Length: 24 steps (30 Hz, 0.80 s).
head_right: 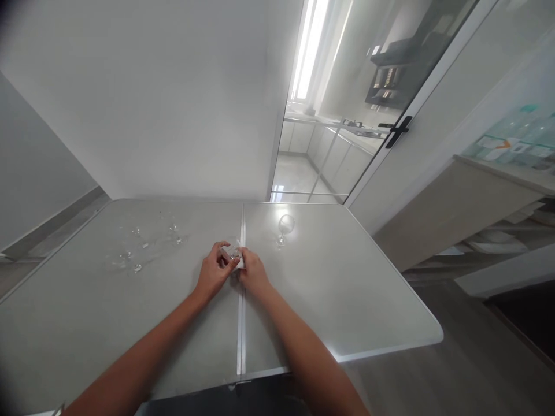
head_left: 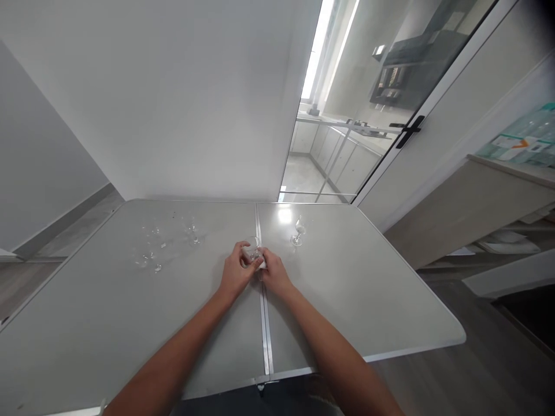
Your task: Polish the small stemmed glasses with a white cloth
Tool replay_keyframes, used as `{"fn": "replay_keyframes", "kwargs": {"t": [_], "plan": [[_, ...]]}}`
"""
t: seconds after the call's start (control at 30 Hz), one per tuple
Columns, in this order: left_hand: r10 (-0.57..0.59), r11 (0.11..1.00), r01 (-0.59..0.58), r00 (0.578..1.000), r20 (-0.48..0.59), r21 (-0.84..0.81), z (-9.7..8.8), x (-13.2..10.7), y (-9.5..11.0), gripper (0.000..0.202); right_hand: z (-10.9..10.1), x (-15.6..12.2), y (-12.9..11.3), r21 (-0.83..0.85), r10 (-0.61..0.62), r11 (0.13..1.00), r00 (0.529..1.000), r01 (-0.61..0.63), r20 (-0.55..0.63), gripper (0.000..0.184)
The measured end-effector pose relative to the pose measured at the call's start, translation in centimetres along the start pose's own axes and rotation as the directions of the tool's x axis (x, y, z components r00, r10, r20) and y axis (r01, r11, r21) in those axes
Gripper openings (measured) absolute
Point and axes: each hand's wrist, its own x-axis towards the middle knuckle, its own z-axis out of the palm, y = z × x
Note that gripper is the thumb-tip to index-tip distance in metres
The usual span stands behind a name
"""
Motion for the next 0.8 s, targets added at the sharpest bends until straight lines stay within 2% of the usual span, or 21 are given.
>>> {"fn": "replay_keyframes", "kwargs": {"t": [0.07, 0.13, 0.2, 0.3, 0.37, 0.4, 0.5, 0.6, 0.7, 0.8], "plan": [[0.061, 0.998, -0.06, 0.994, -0.087, 0.02, -0.2, 0.3, 0.1, 0.05, 0.1, -0.2, -0.4, -0.049, -0.017, 0.999, 0.999, 0.019, 0.049, 0.052], [0.032, 0.987, -0.041, 0.998, -0.062, -0.153, 0.0, 0.5, 0.1, 0.048, 0.3, -0.3, -0.8, 0.029, 0.001, 1.0, 0.994, -0.005, 0.112, 0.047], [-0.053, 0.924, 0.052, 0.999, 0.007, -0.38, 0.5, 0.6, -0.1, 0.047, 0.7, -0.3, -1.2, 0.222, 0.03, 0.972, 0.983, -0.071, 0.184, 0.037], [-0.151, 0.838, 0.135, 0.988, 0.013, -0.529, 1.0, 0.5, -0.4, 0.048, 1.1, -0.5, -1.7, 0.506, 0.113, 0.831, 0.961, -0.231, 0.253, 0.027], [-0.173, 0.825, 0.138, 0.985, -0.013, -0.548, 1.1, 0.4, -0.6, 0.049, 1.0, -0.5, -1.9, 0.585, 0.168, 0.757, 0.952, -0.291, 0.255, 0.035], [-0.178, 0.818, 0.134, 0.984, -0.024, -0.56, 1.1, 0.4, -0.6, 0.049, 0.7, -0.5, -2.0, 0.593, 0.181, 0.753, 0.956, -0.286, 0.232, 0.039], [-0.194, 0.781, 0.118, 0.979, -0.059, -0.614, 1.0, 0.5, -0.6, 0.049, -0.3, -0.2, -2.2, 0.538, 0.117, 0.819, 0.976, -0.199, 0.184, 0.037], [-0.176, 0.774, 0.086, 0.981, -0.083, -0.627, 1.1, 0.4, -0.3, 0.046, -0.6, -0.1, -2.1, 0.454, 0.056, 0.882, 0.986, -0.123, 0.159, 0.047], [-0.152, 0.796, 0.052, 0.981, -0.116, -0.603, 1.0, 0.2, 0.1, 0.044, -0.1, -0.2, -2.2, 0.308, 0.056, 0.948, 0.996, -0.074, 0.068, 0.032], [-0.157, 0.816, 0.032, 0.973, -0.168, -0.577, 0.9, 0.0, 0.4, 0.044, 0.9, -0.6, -2.6, 0.087, -0.061, 0.995, 0.989, 0.049, 0.134, 0.02]]}}
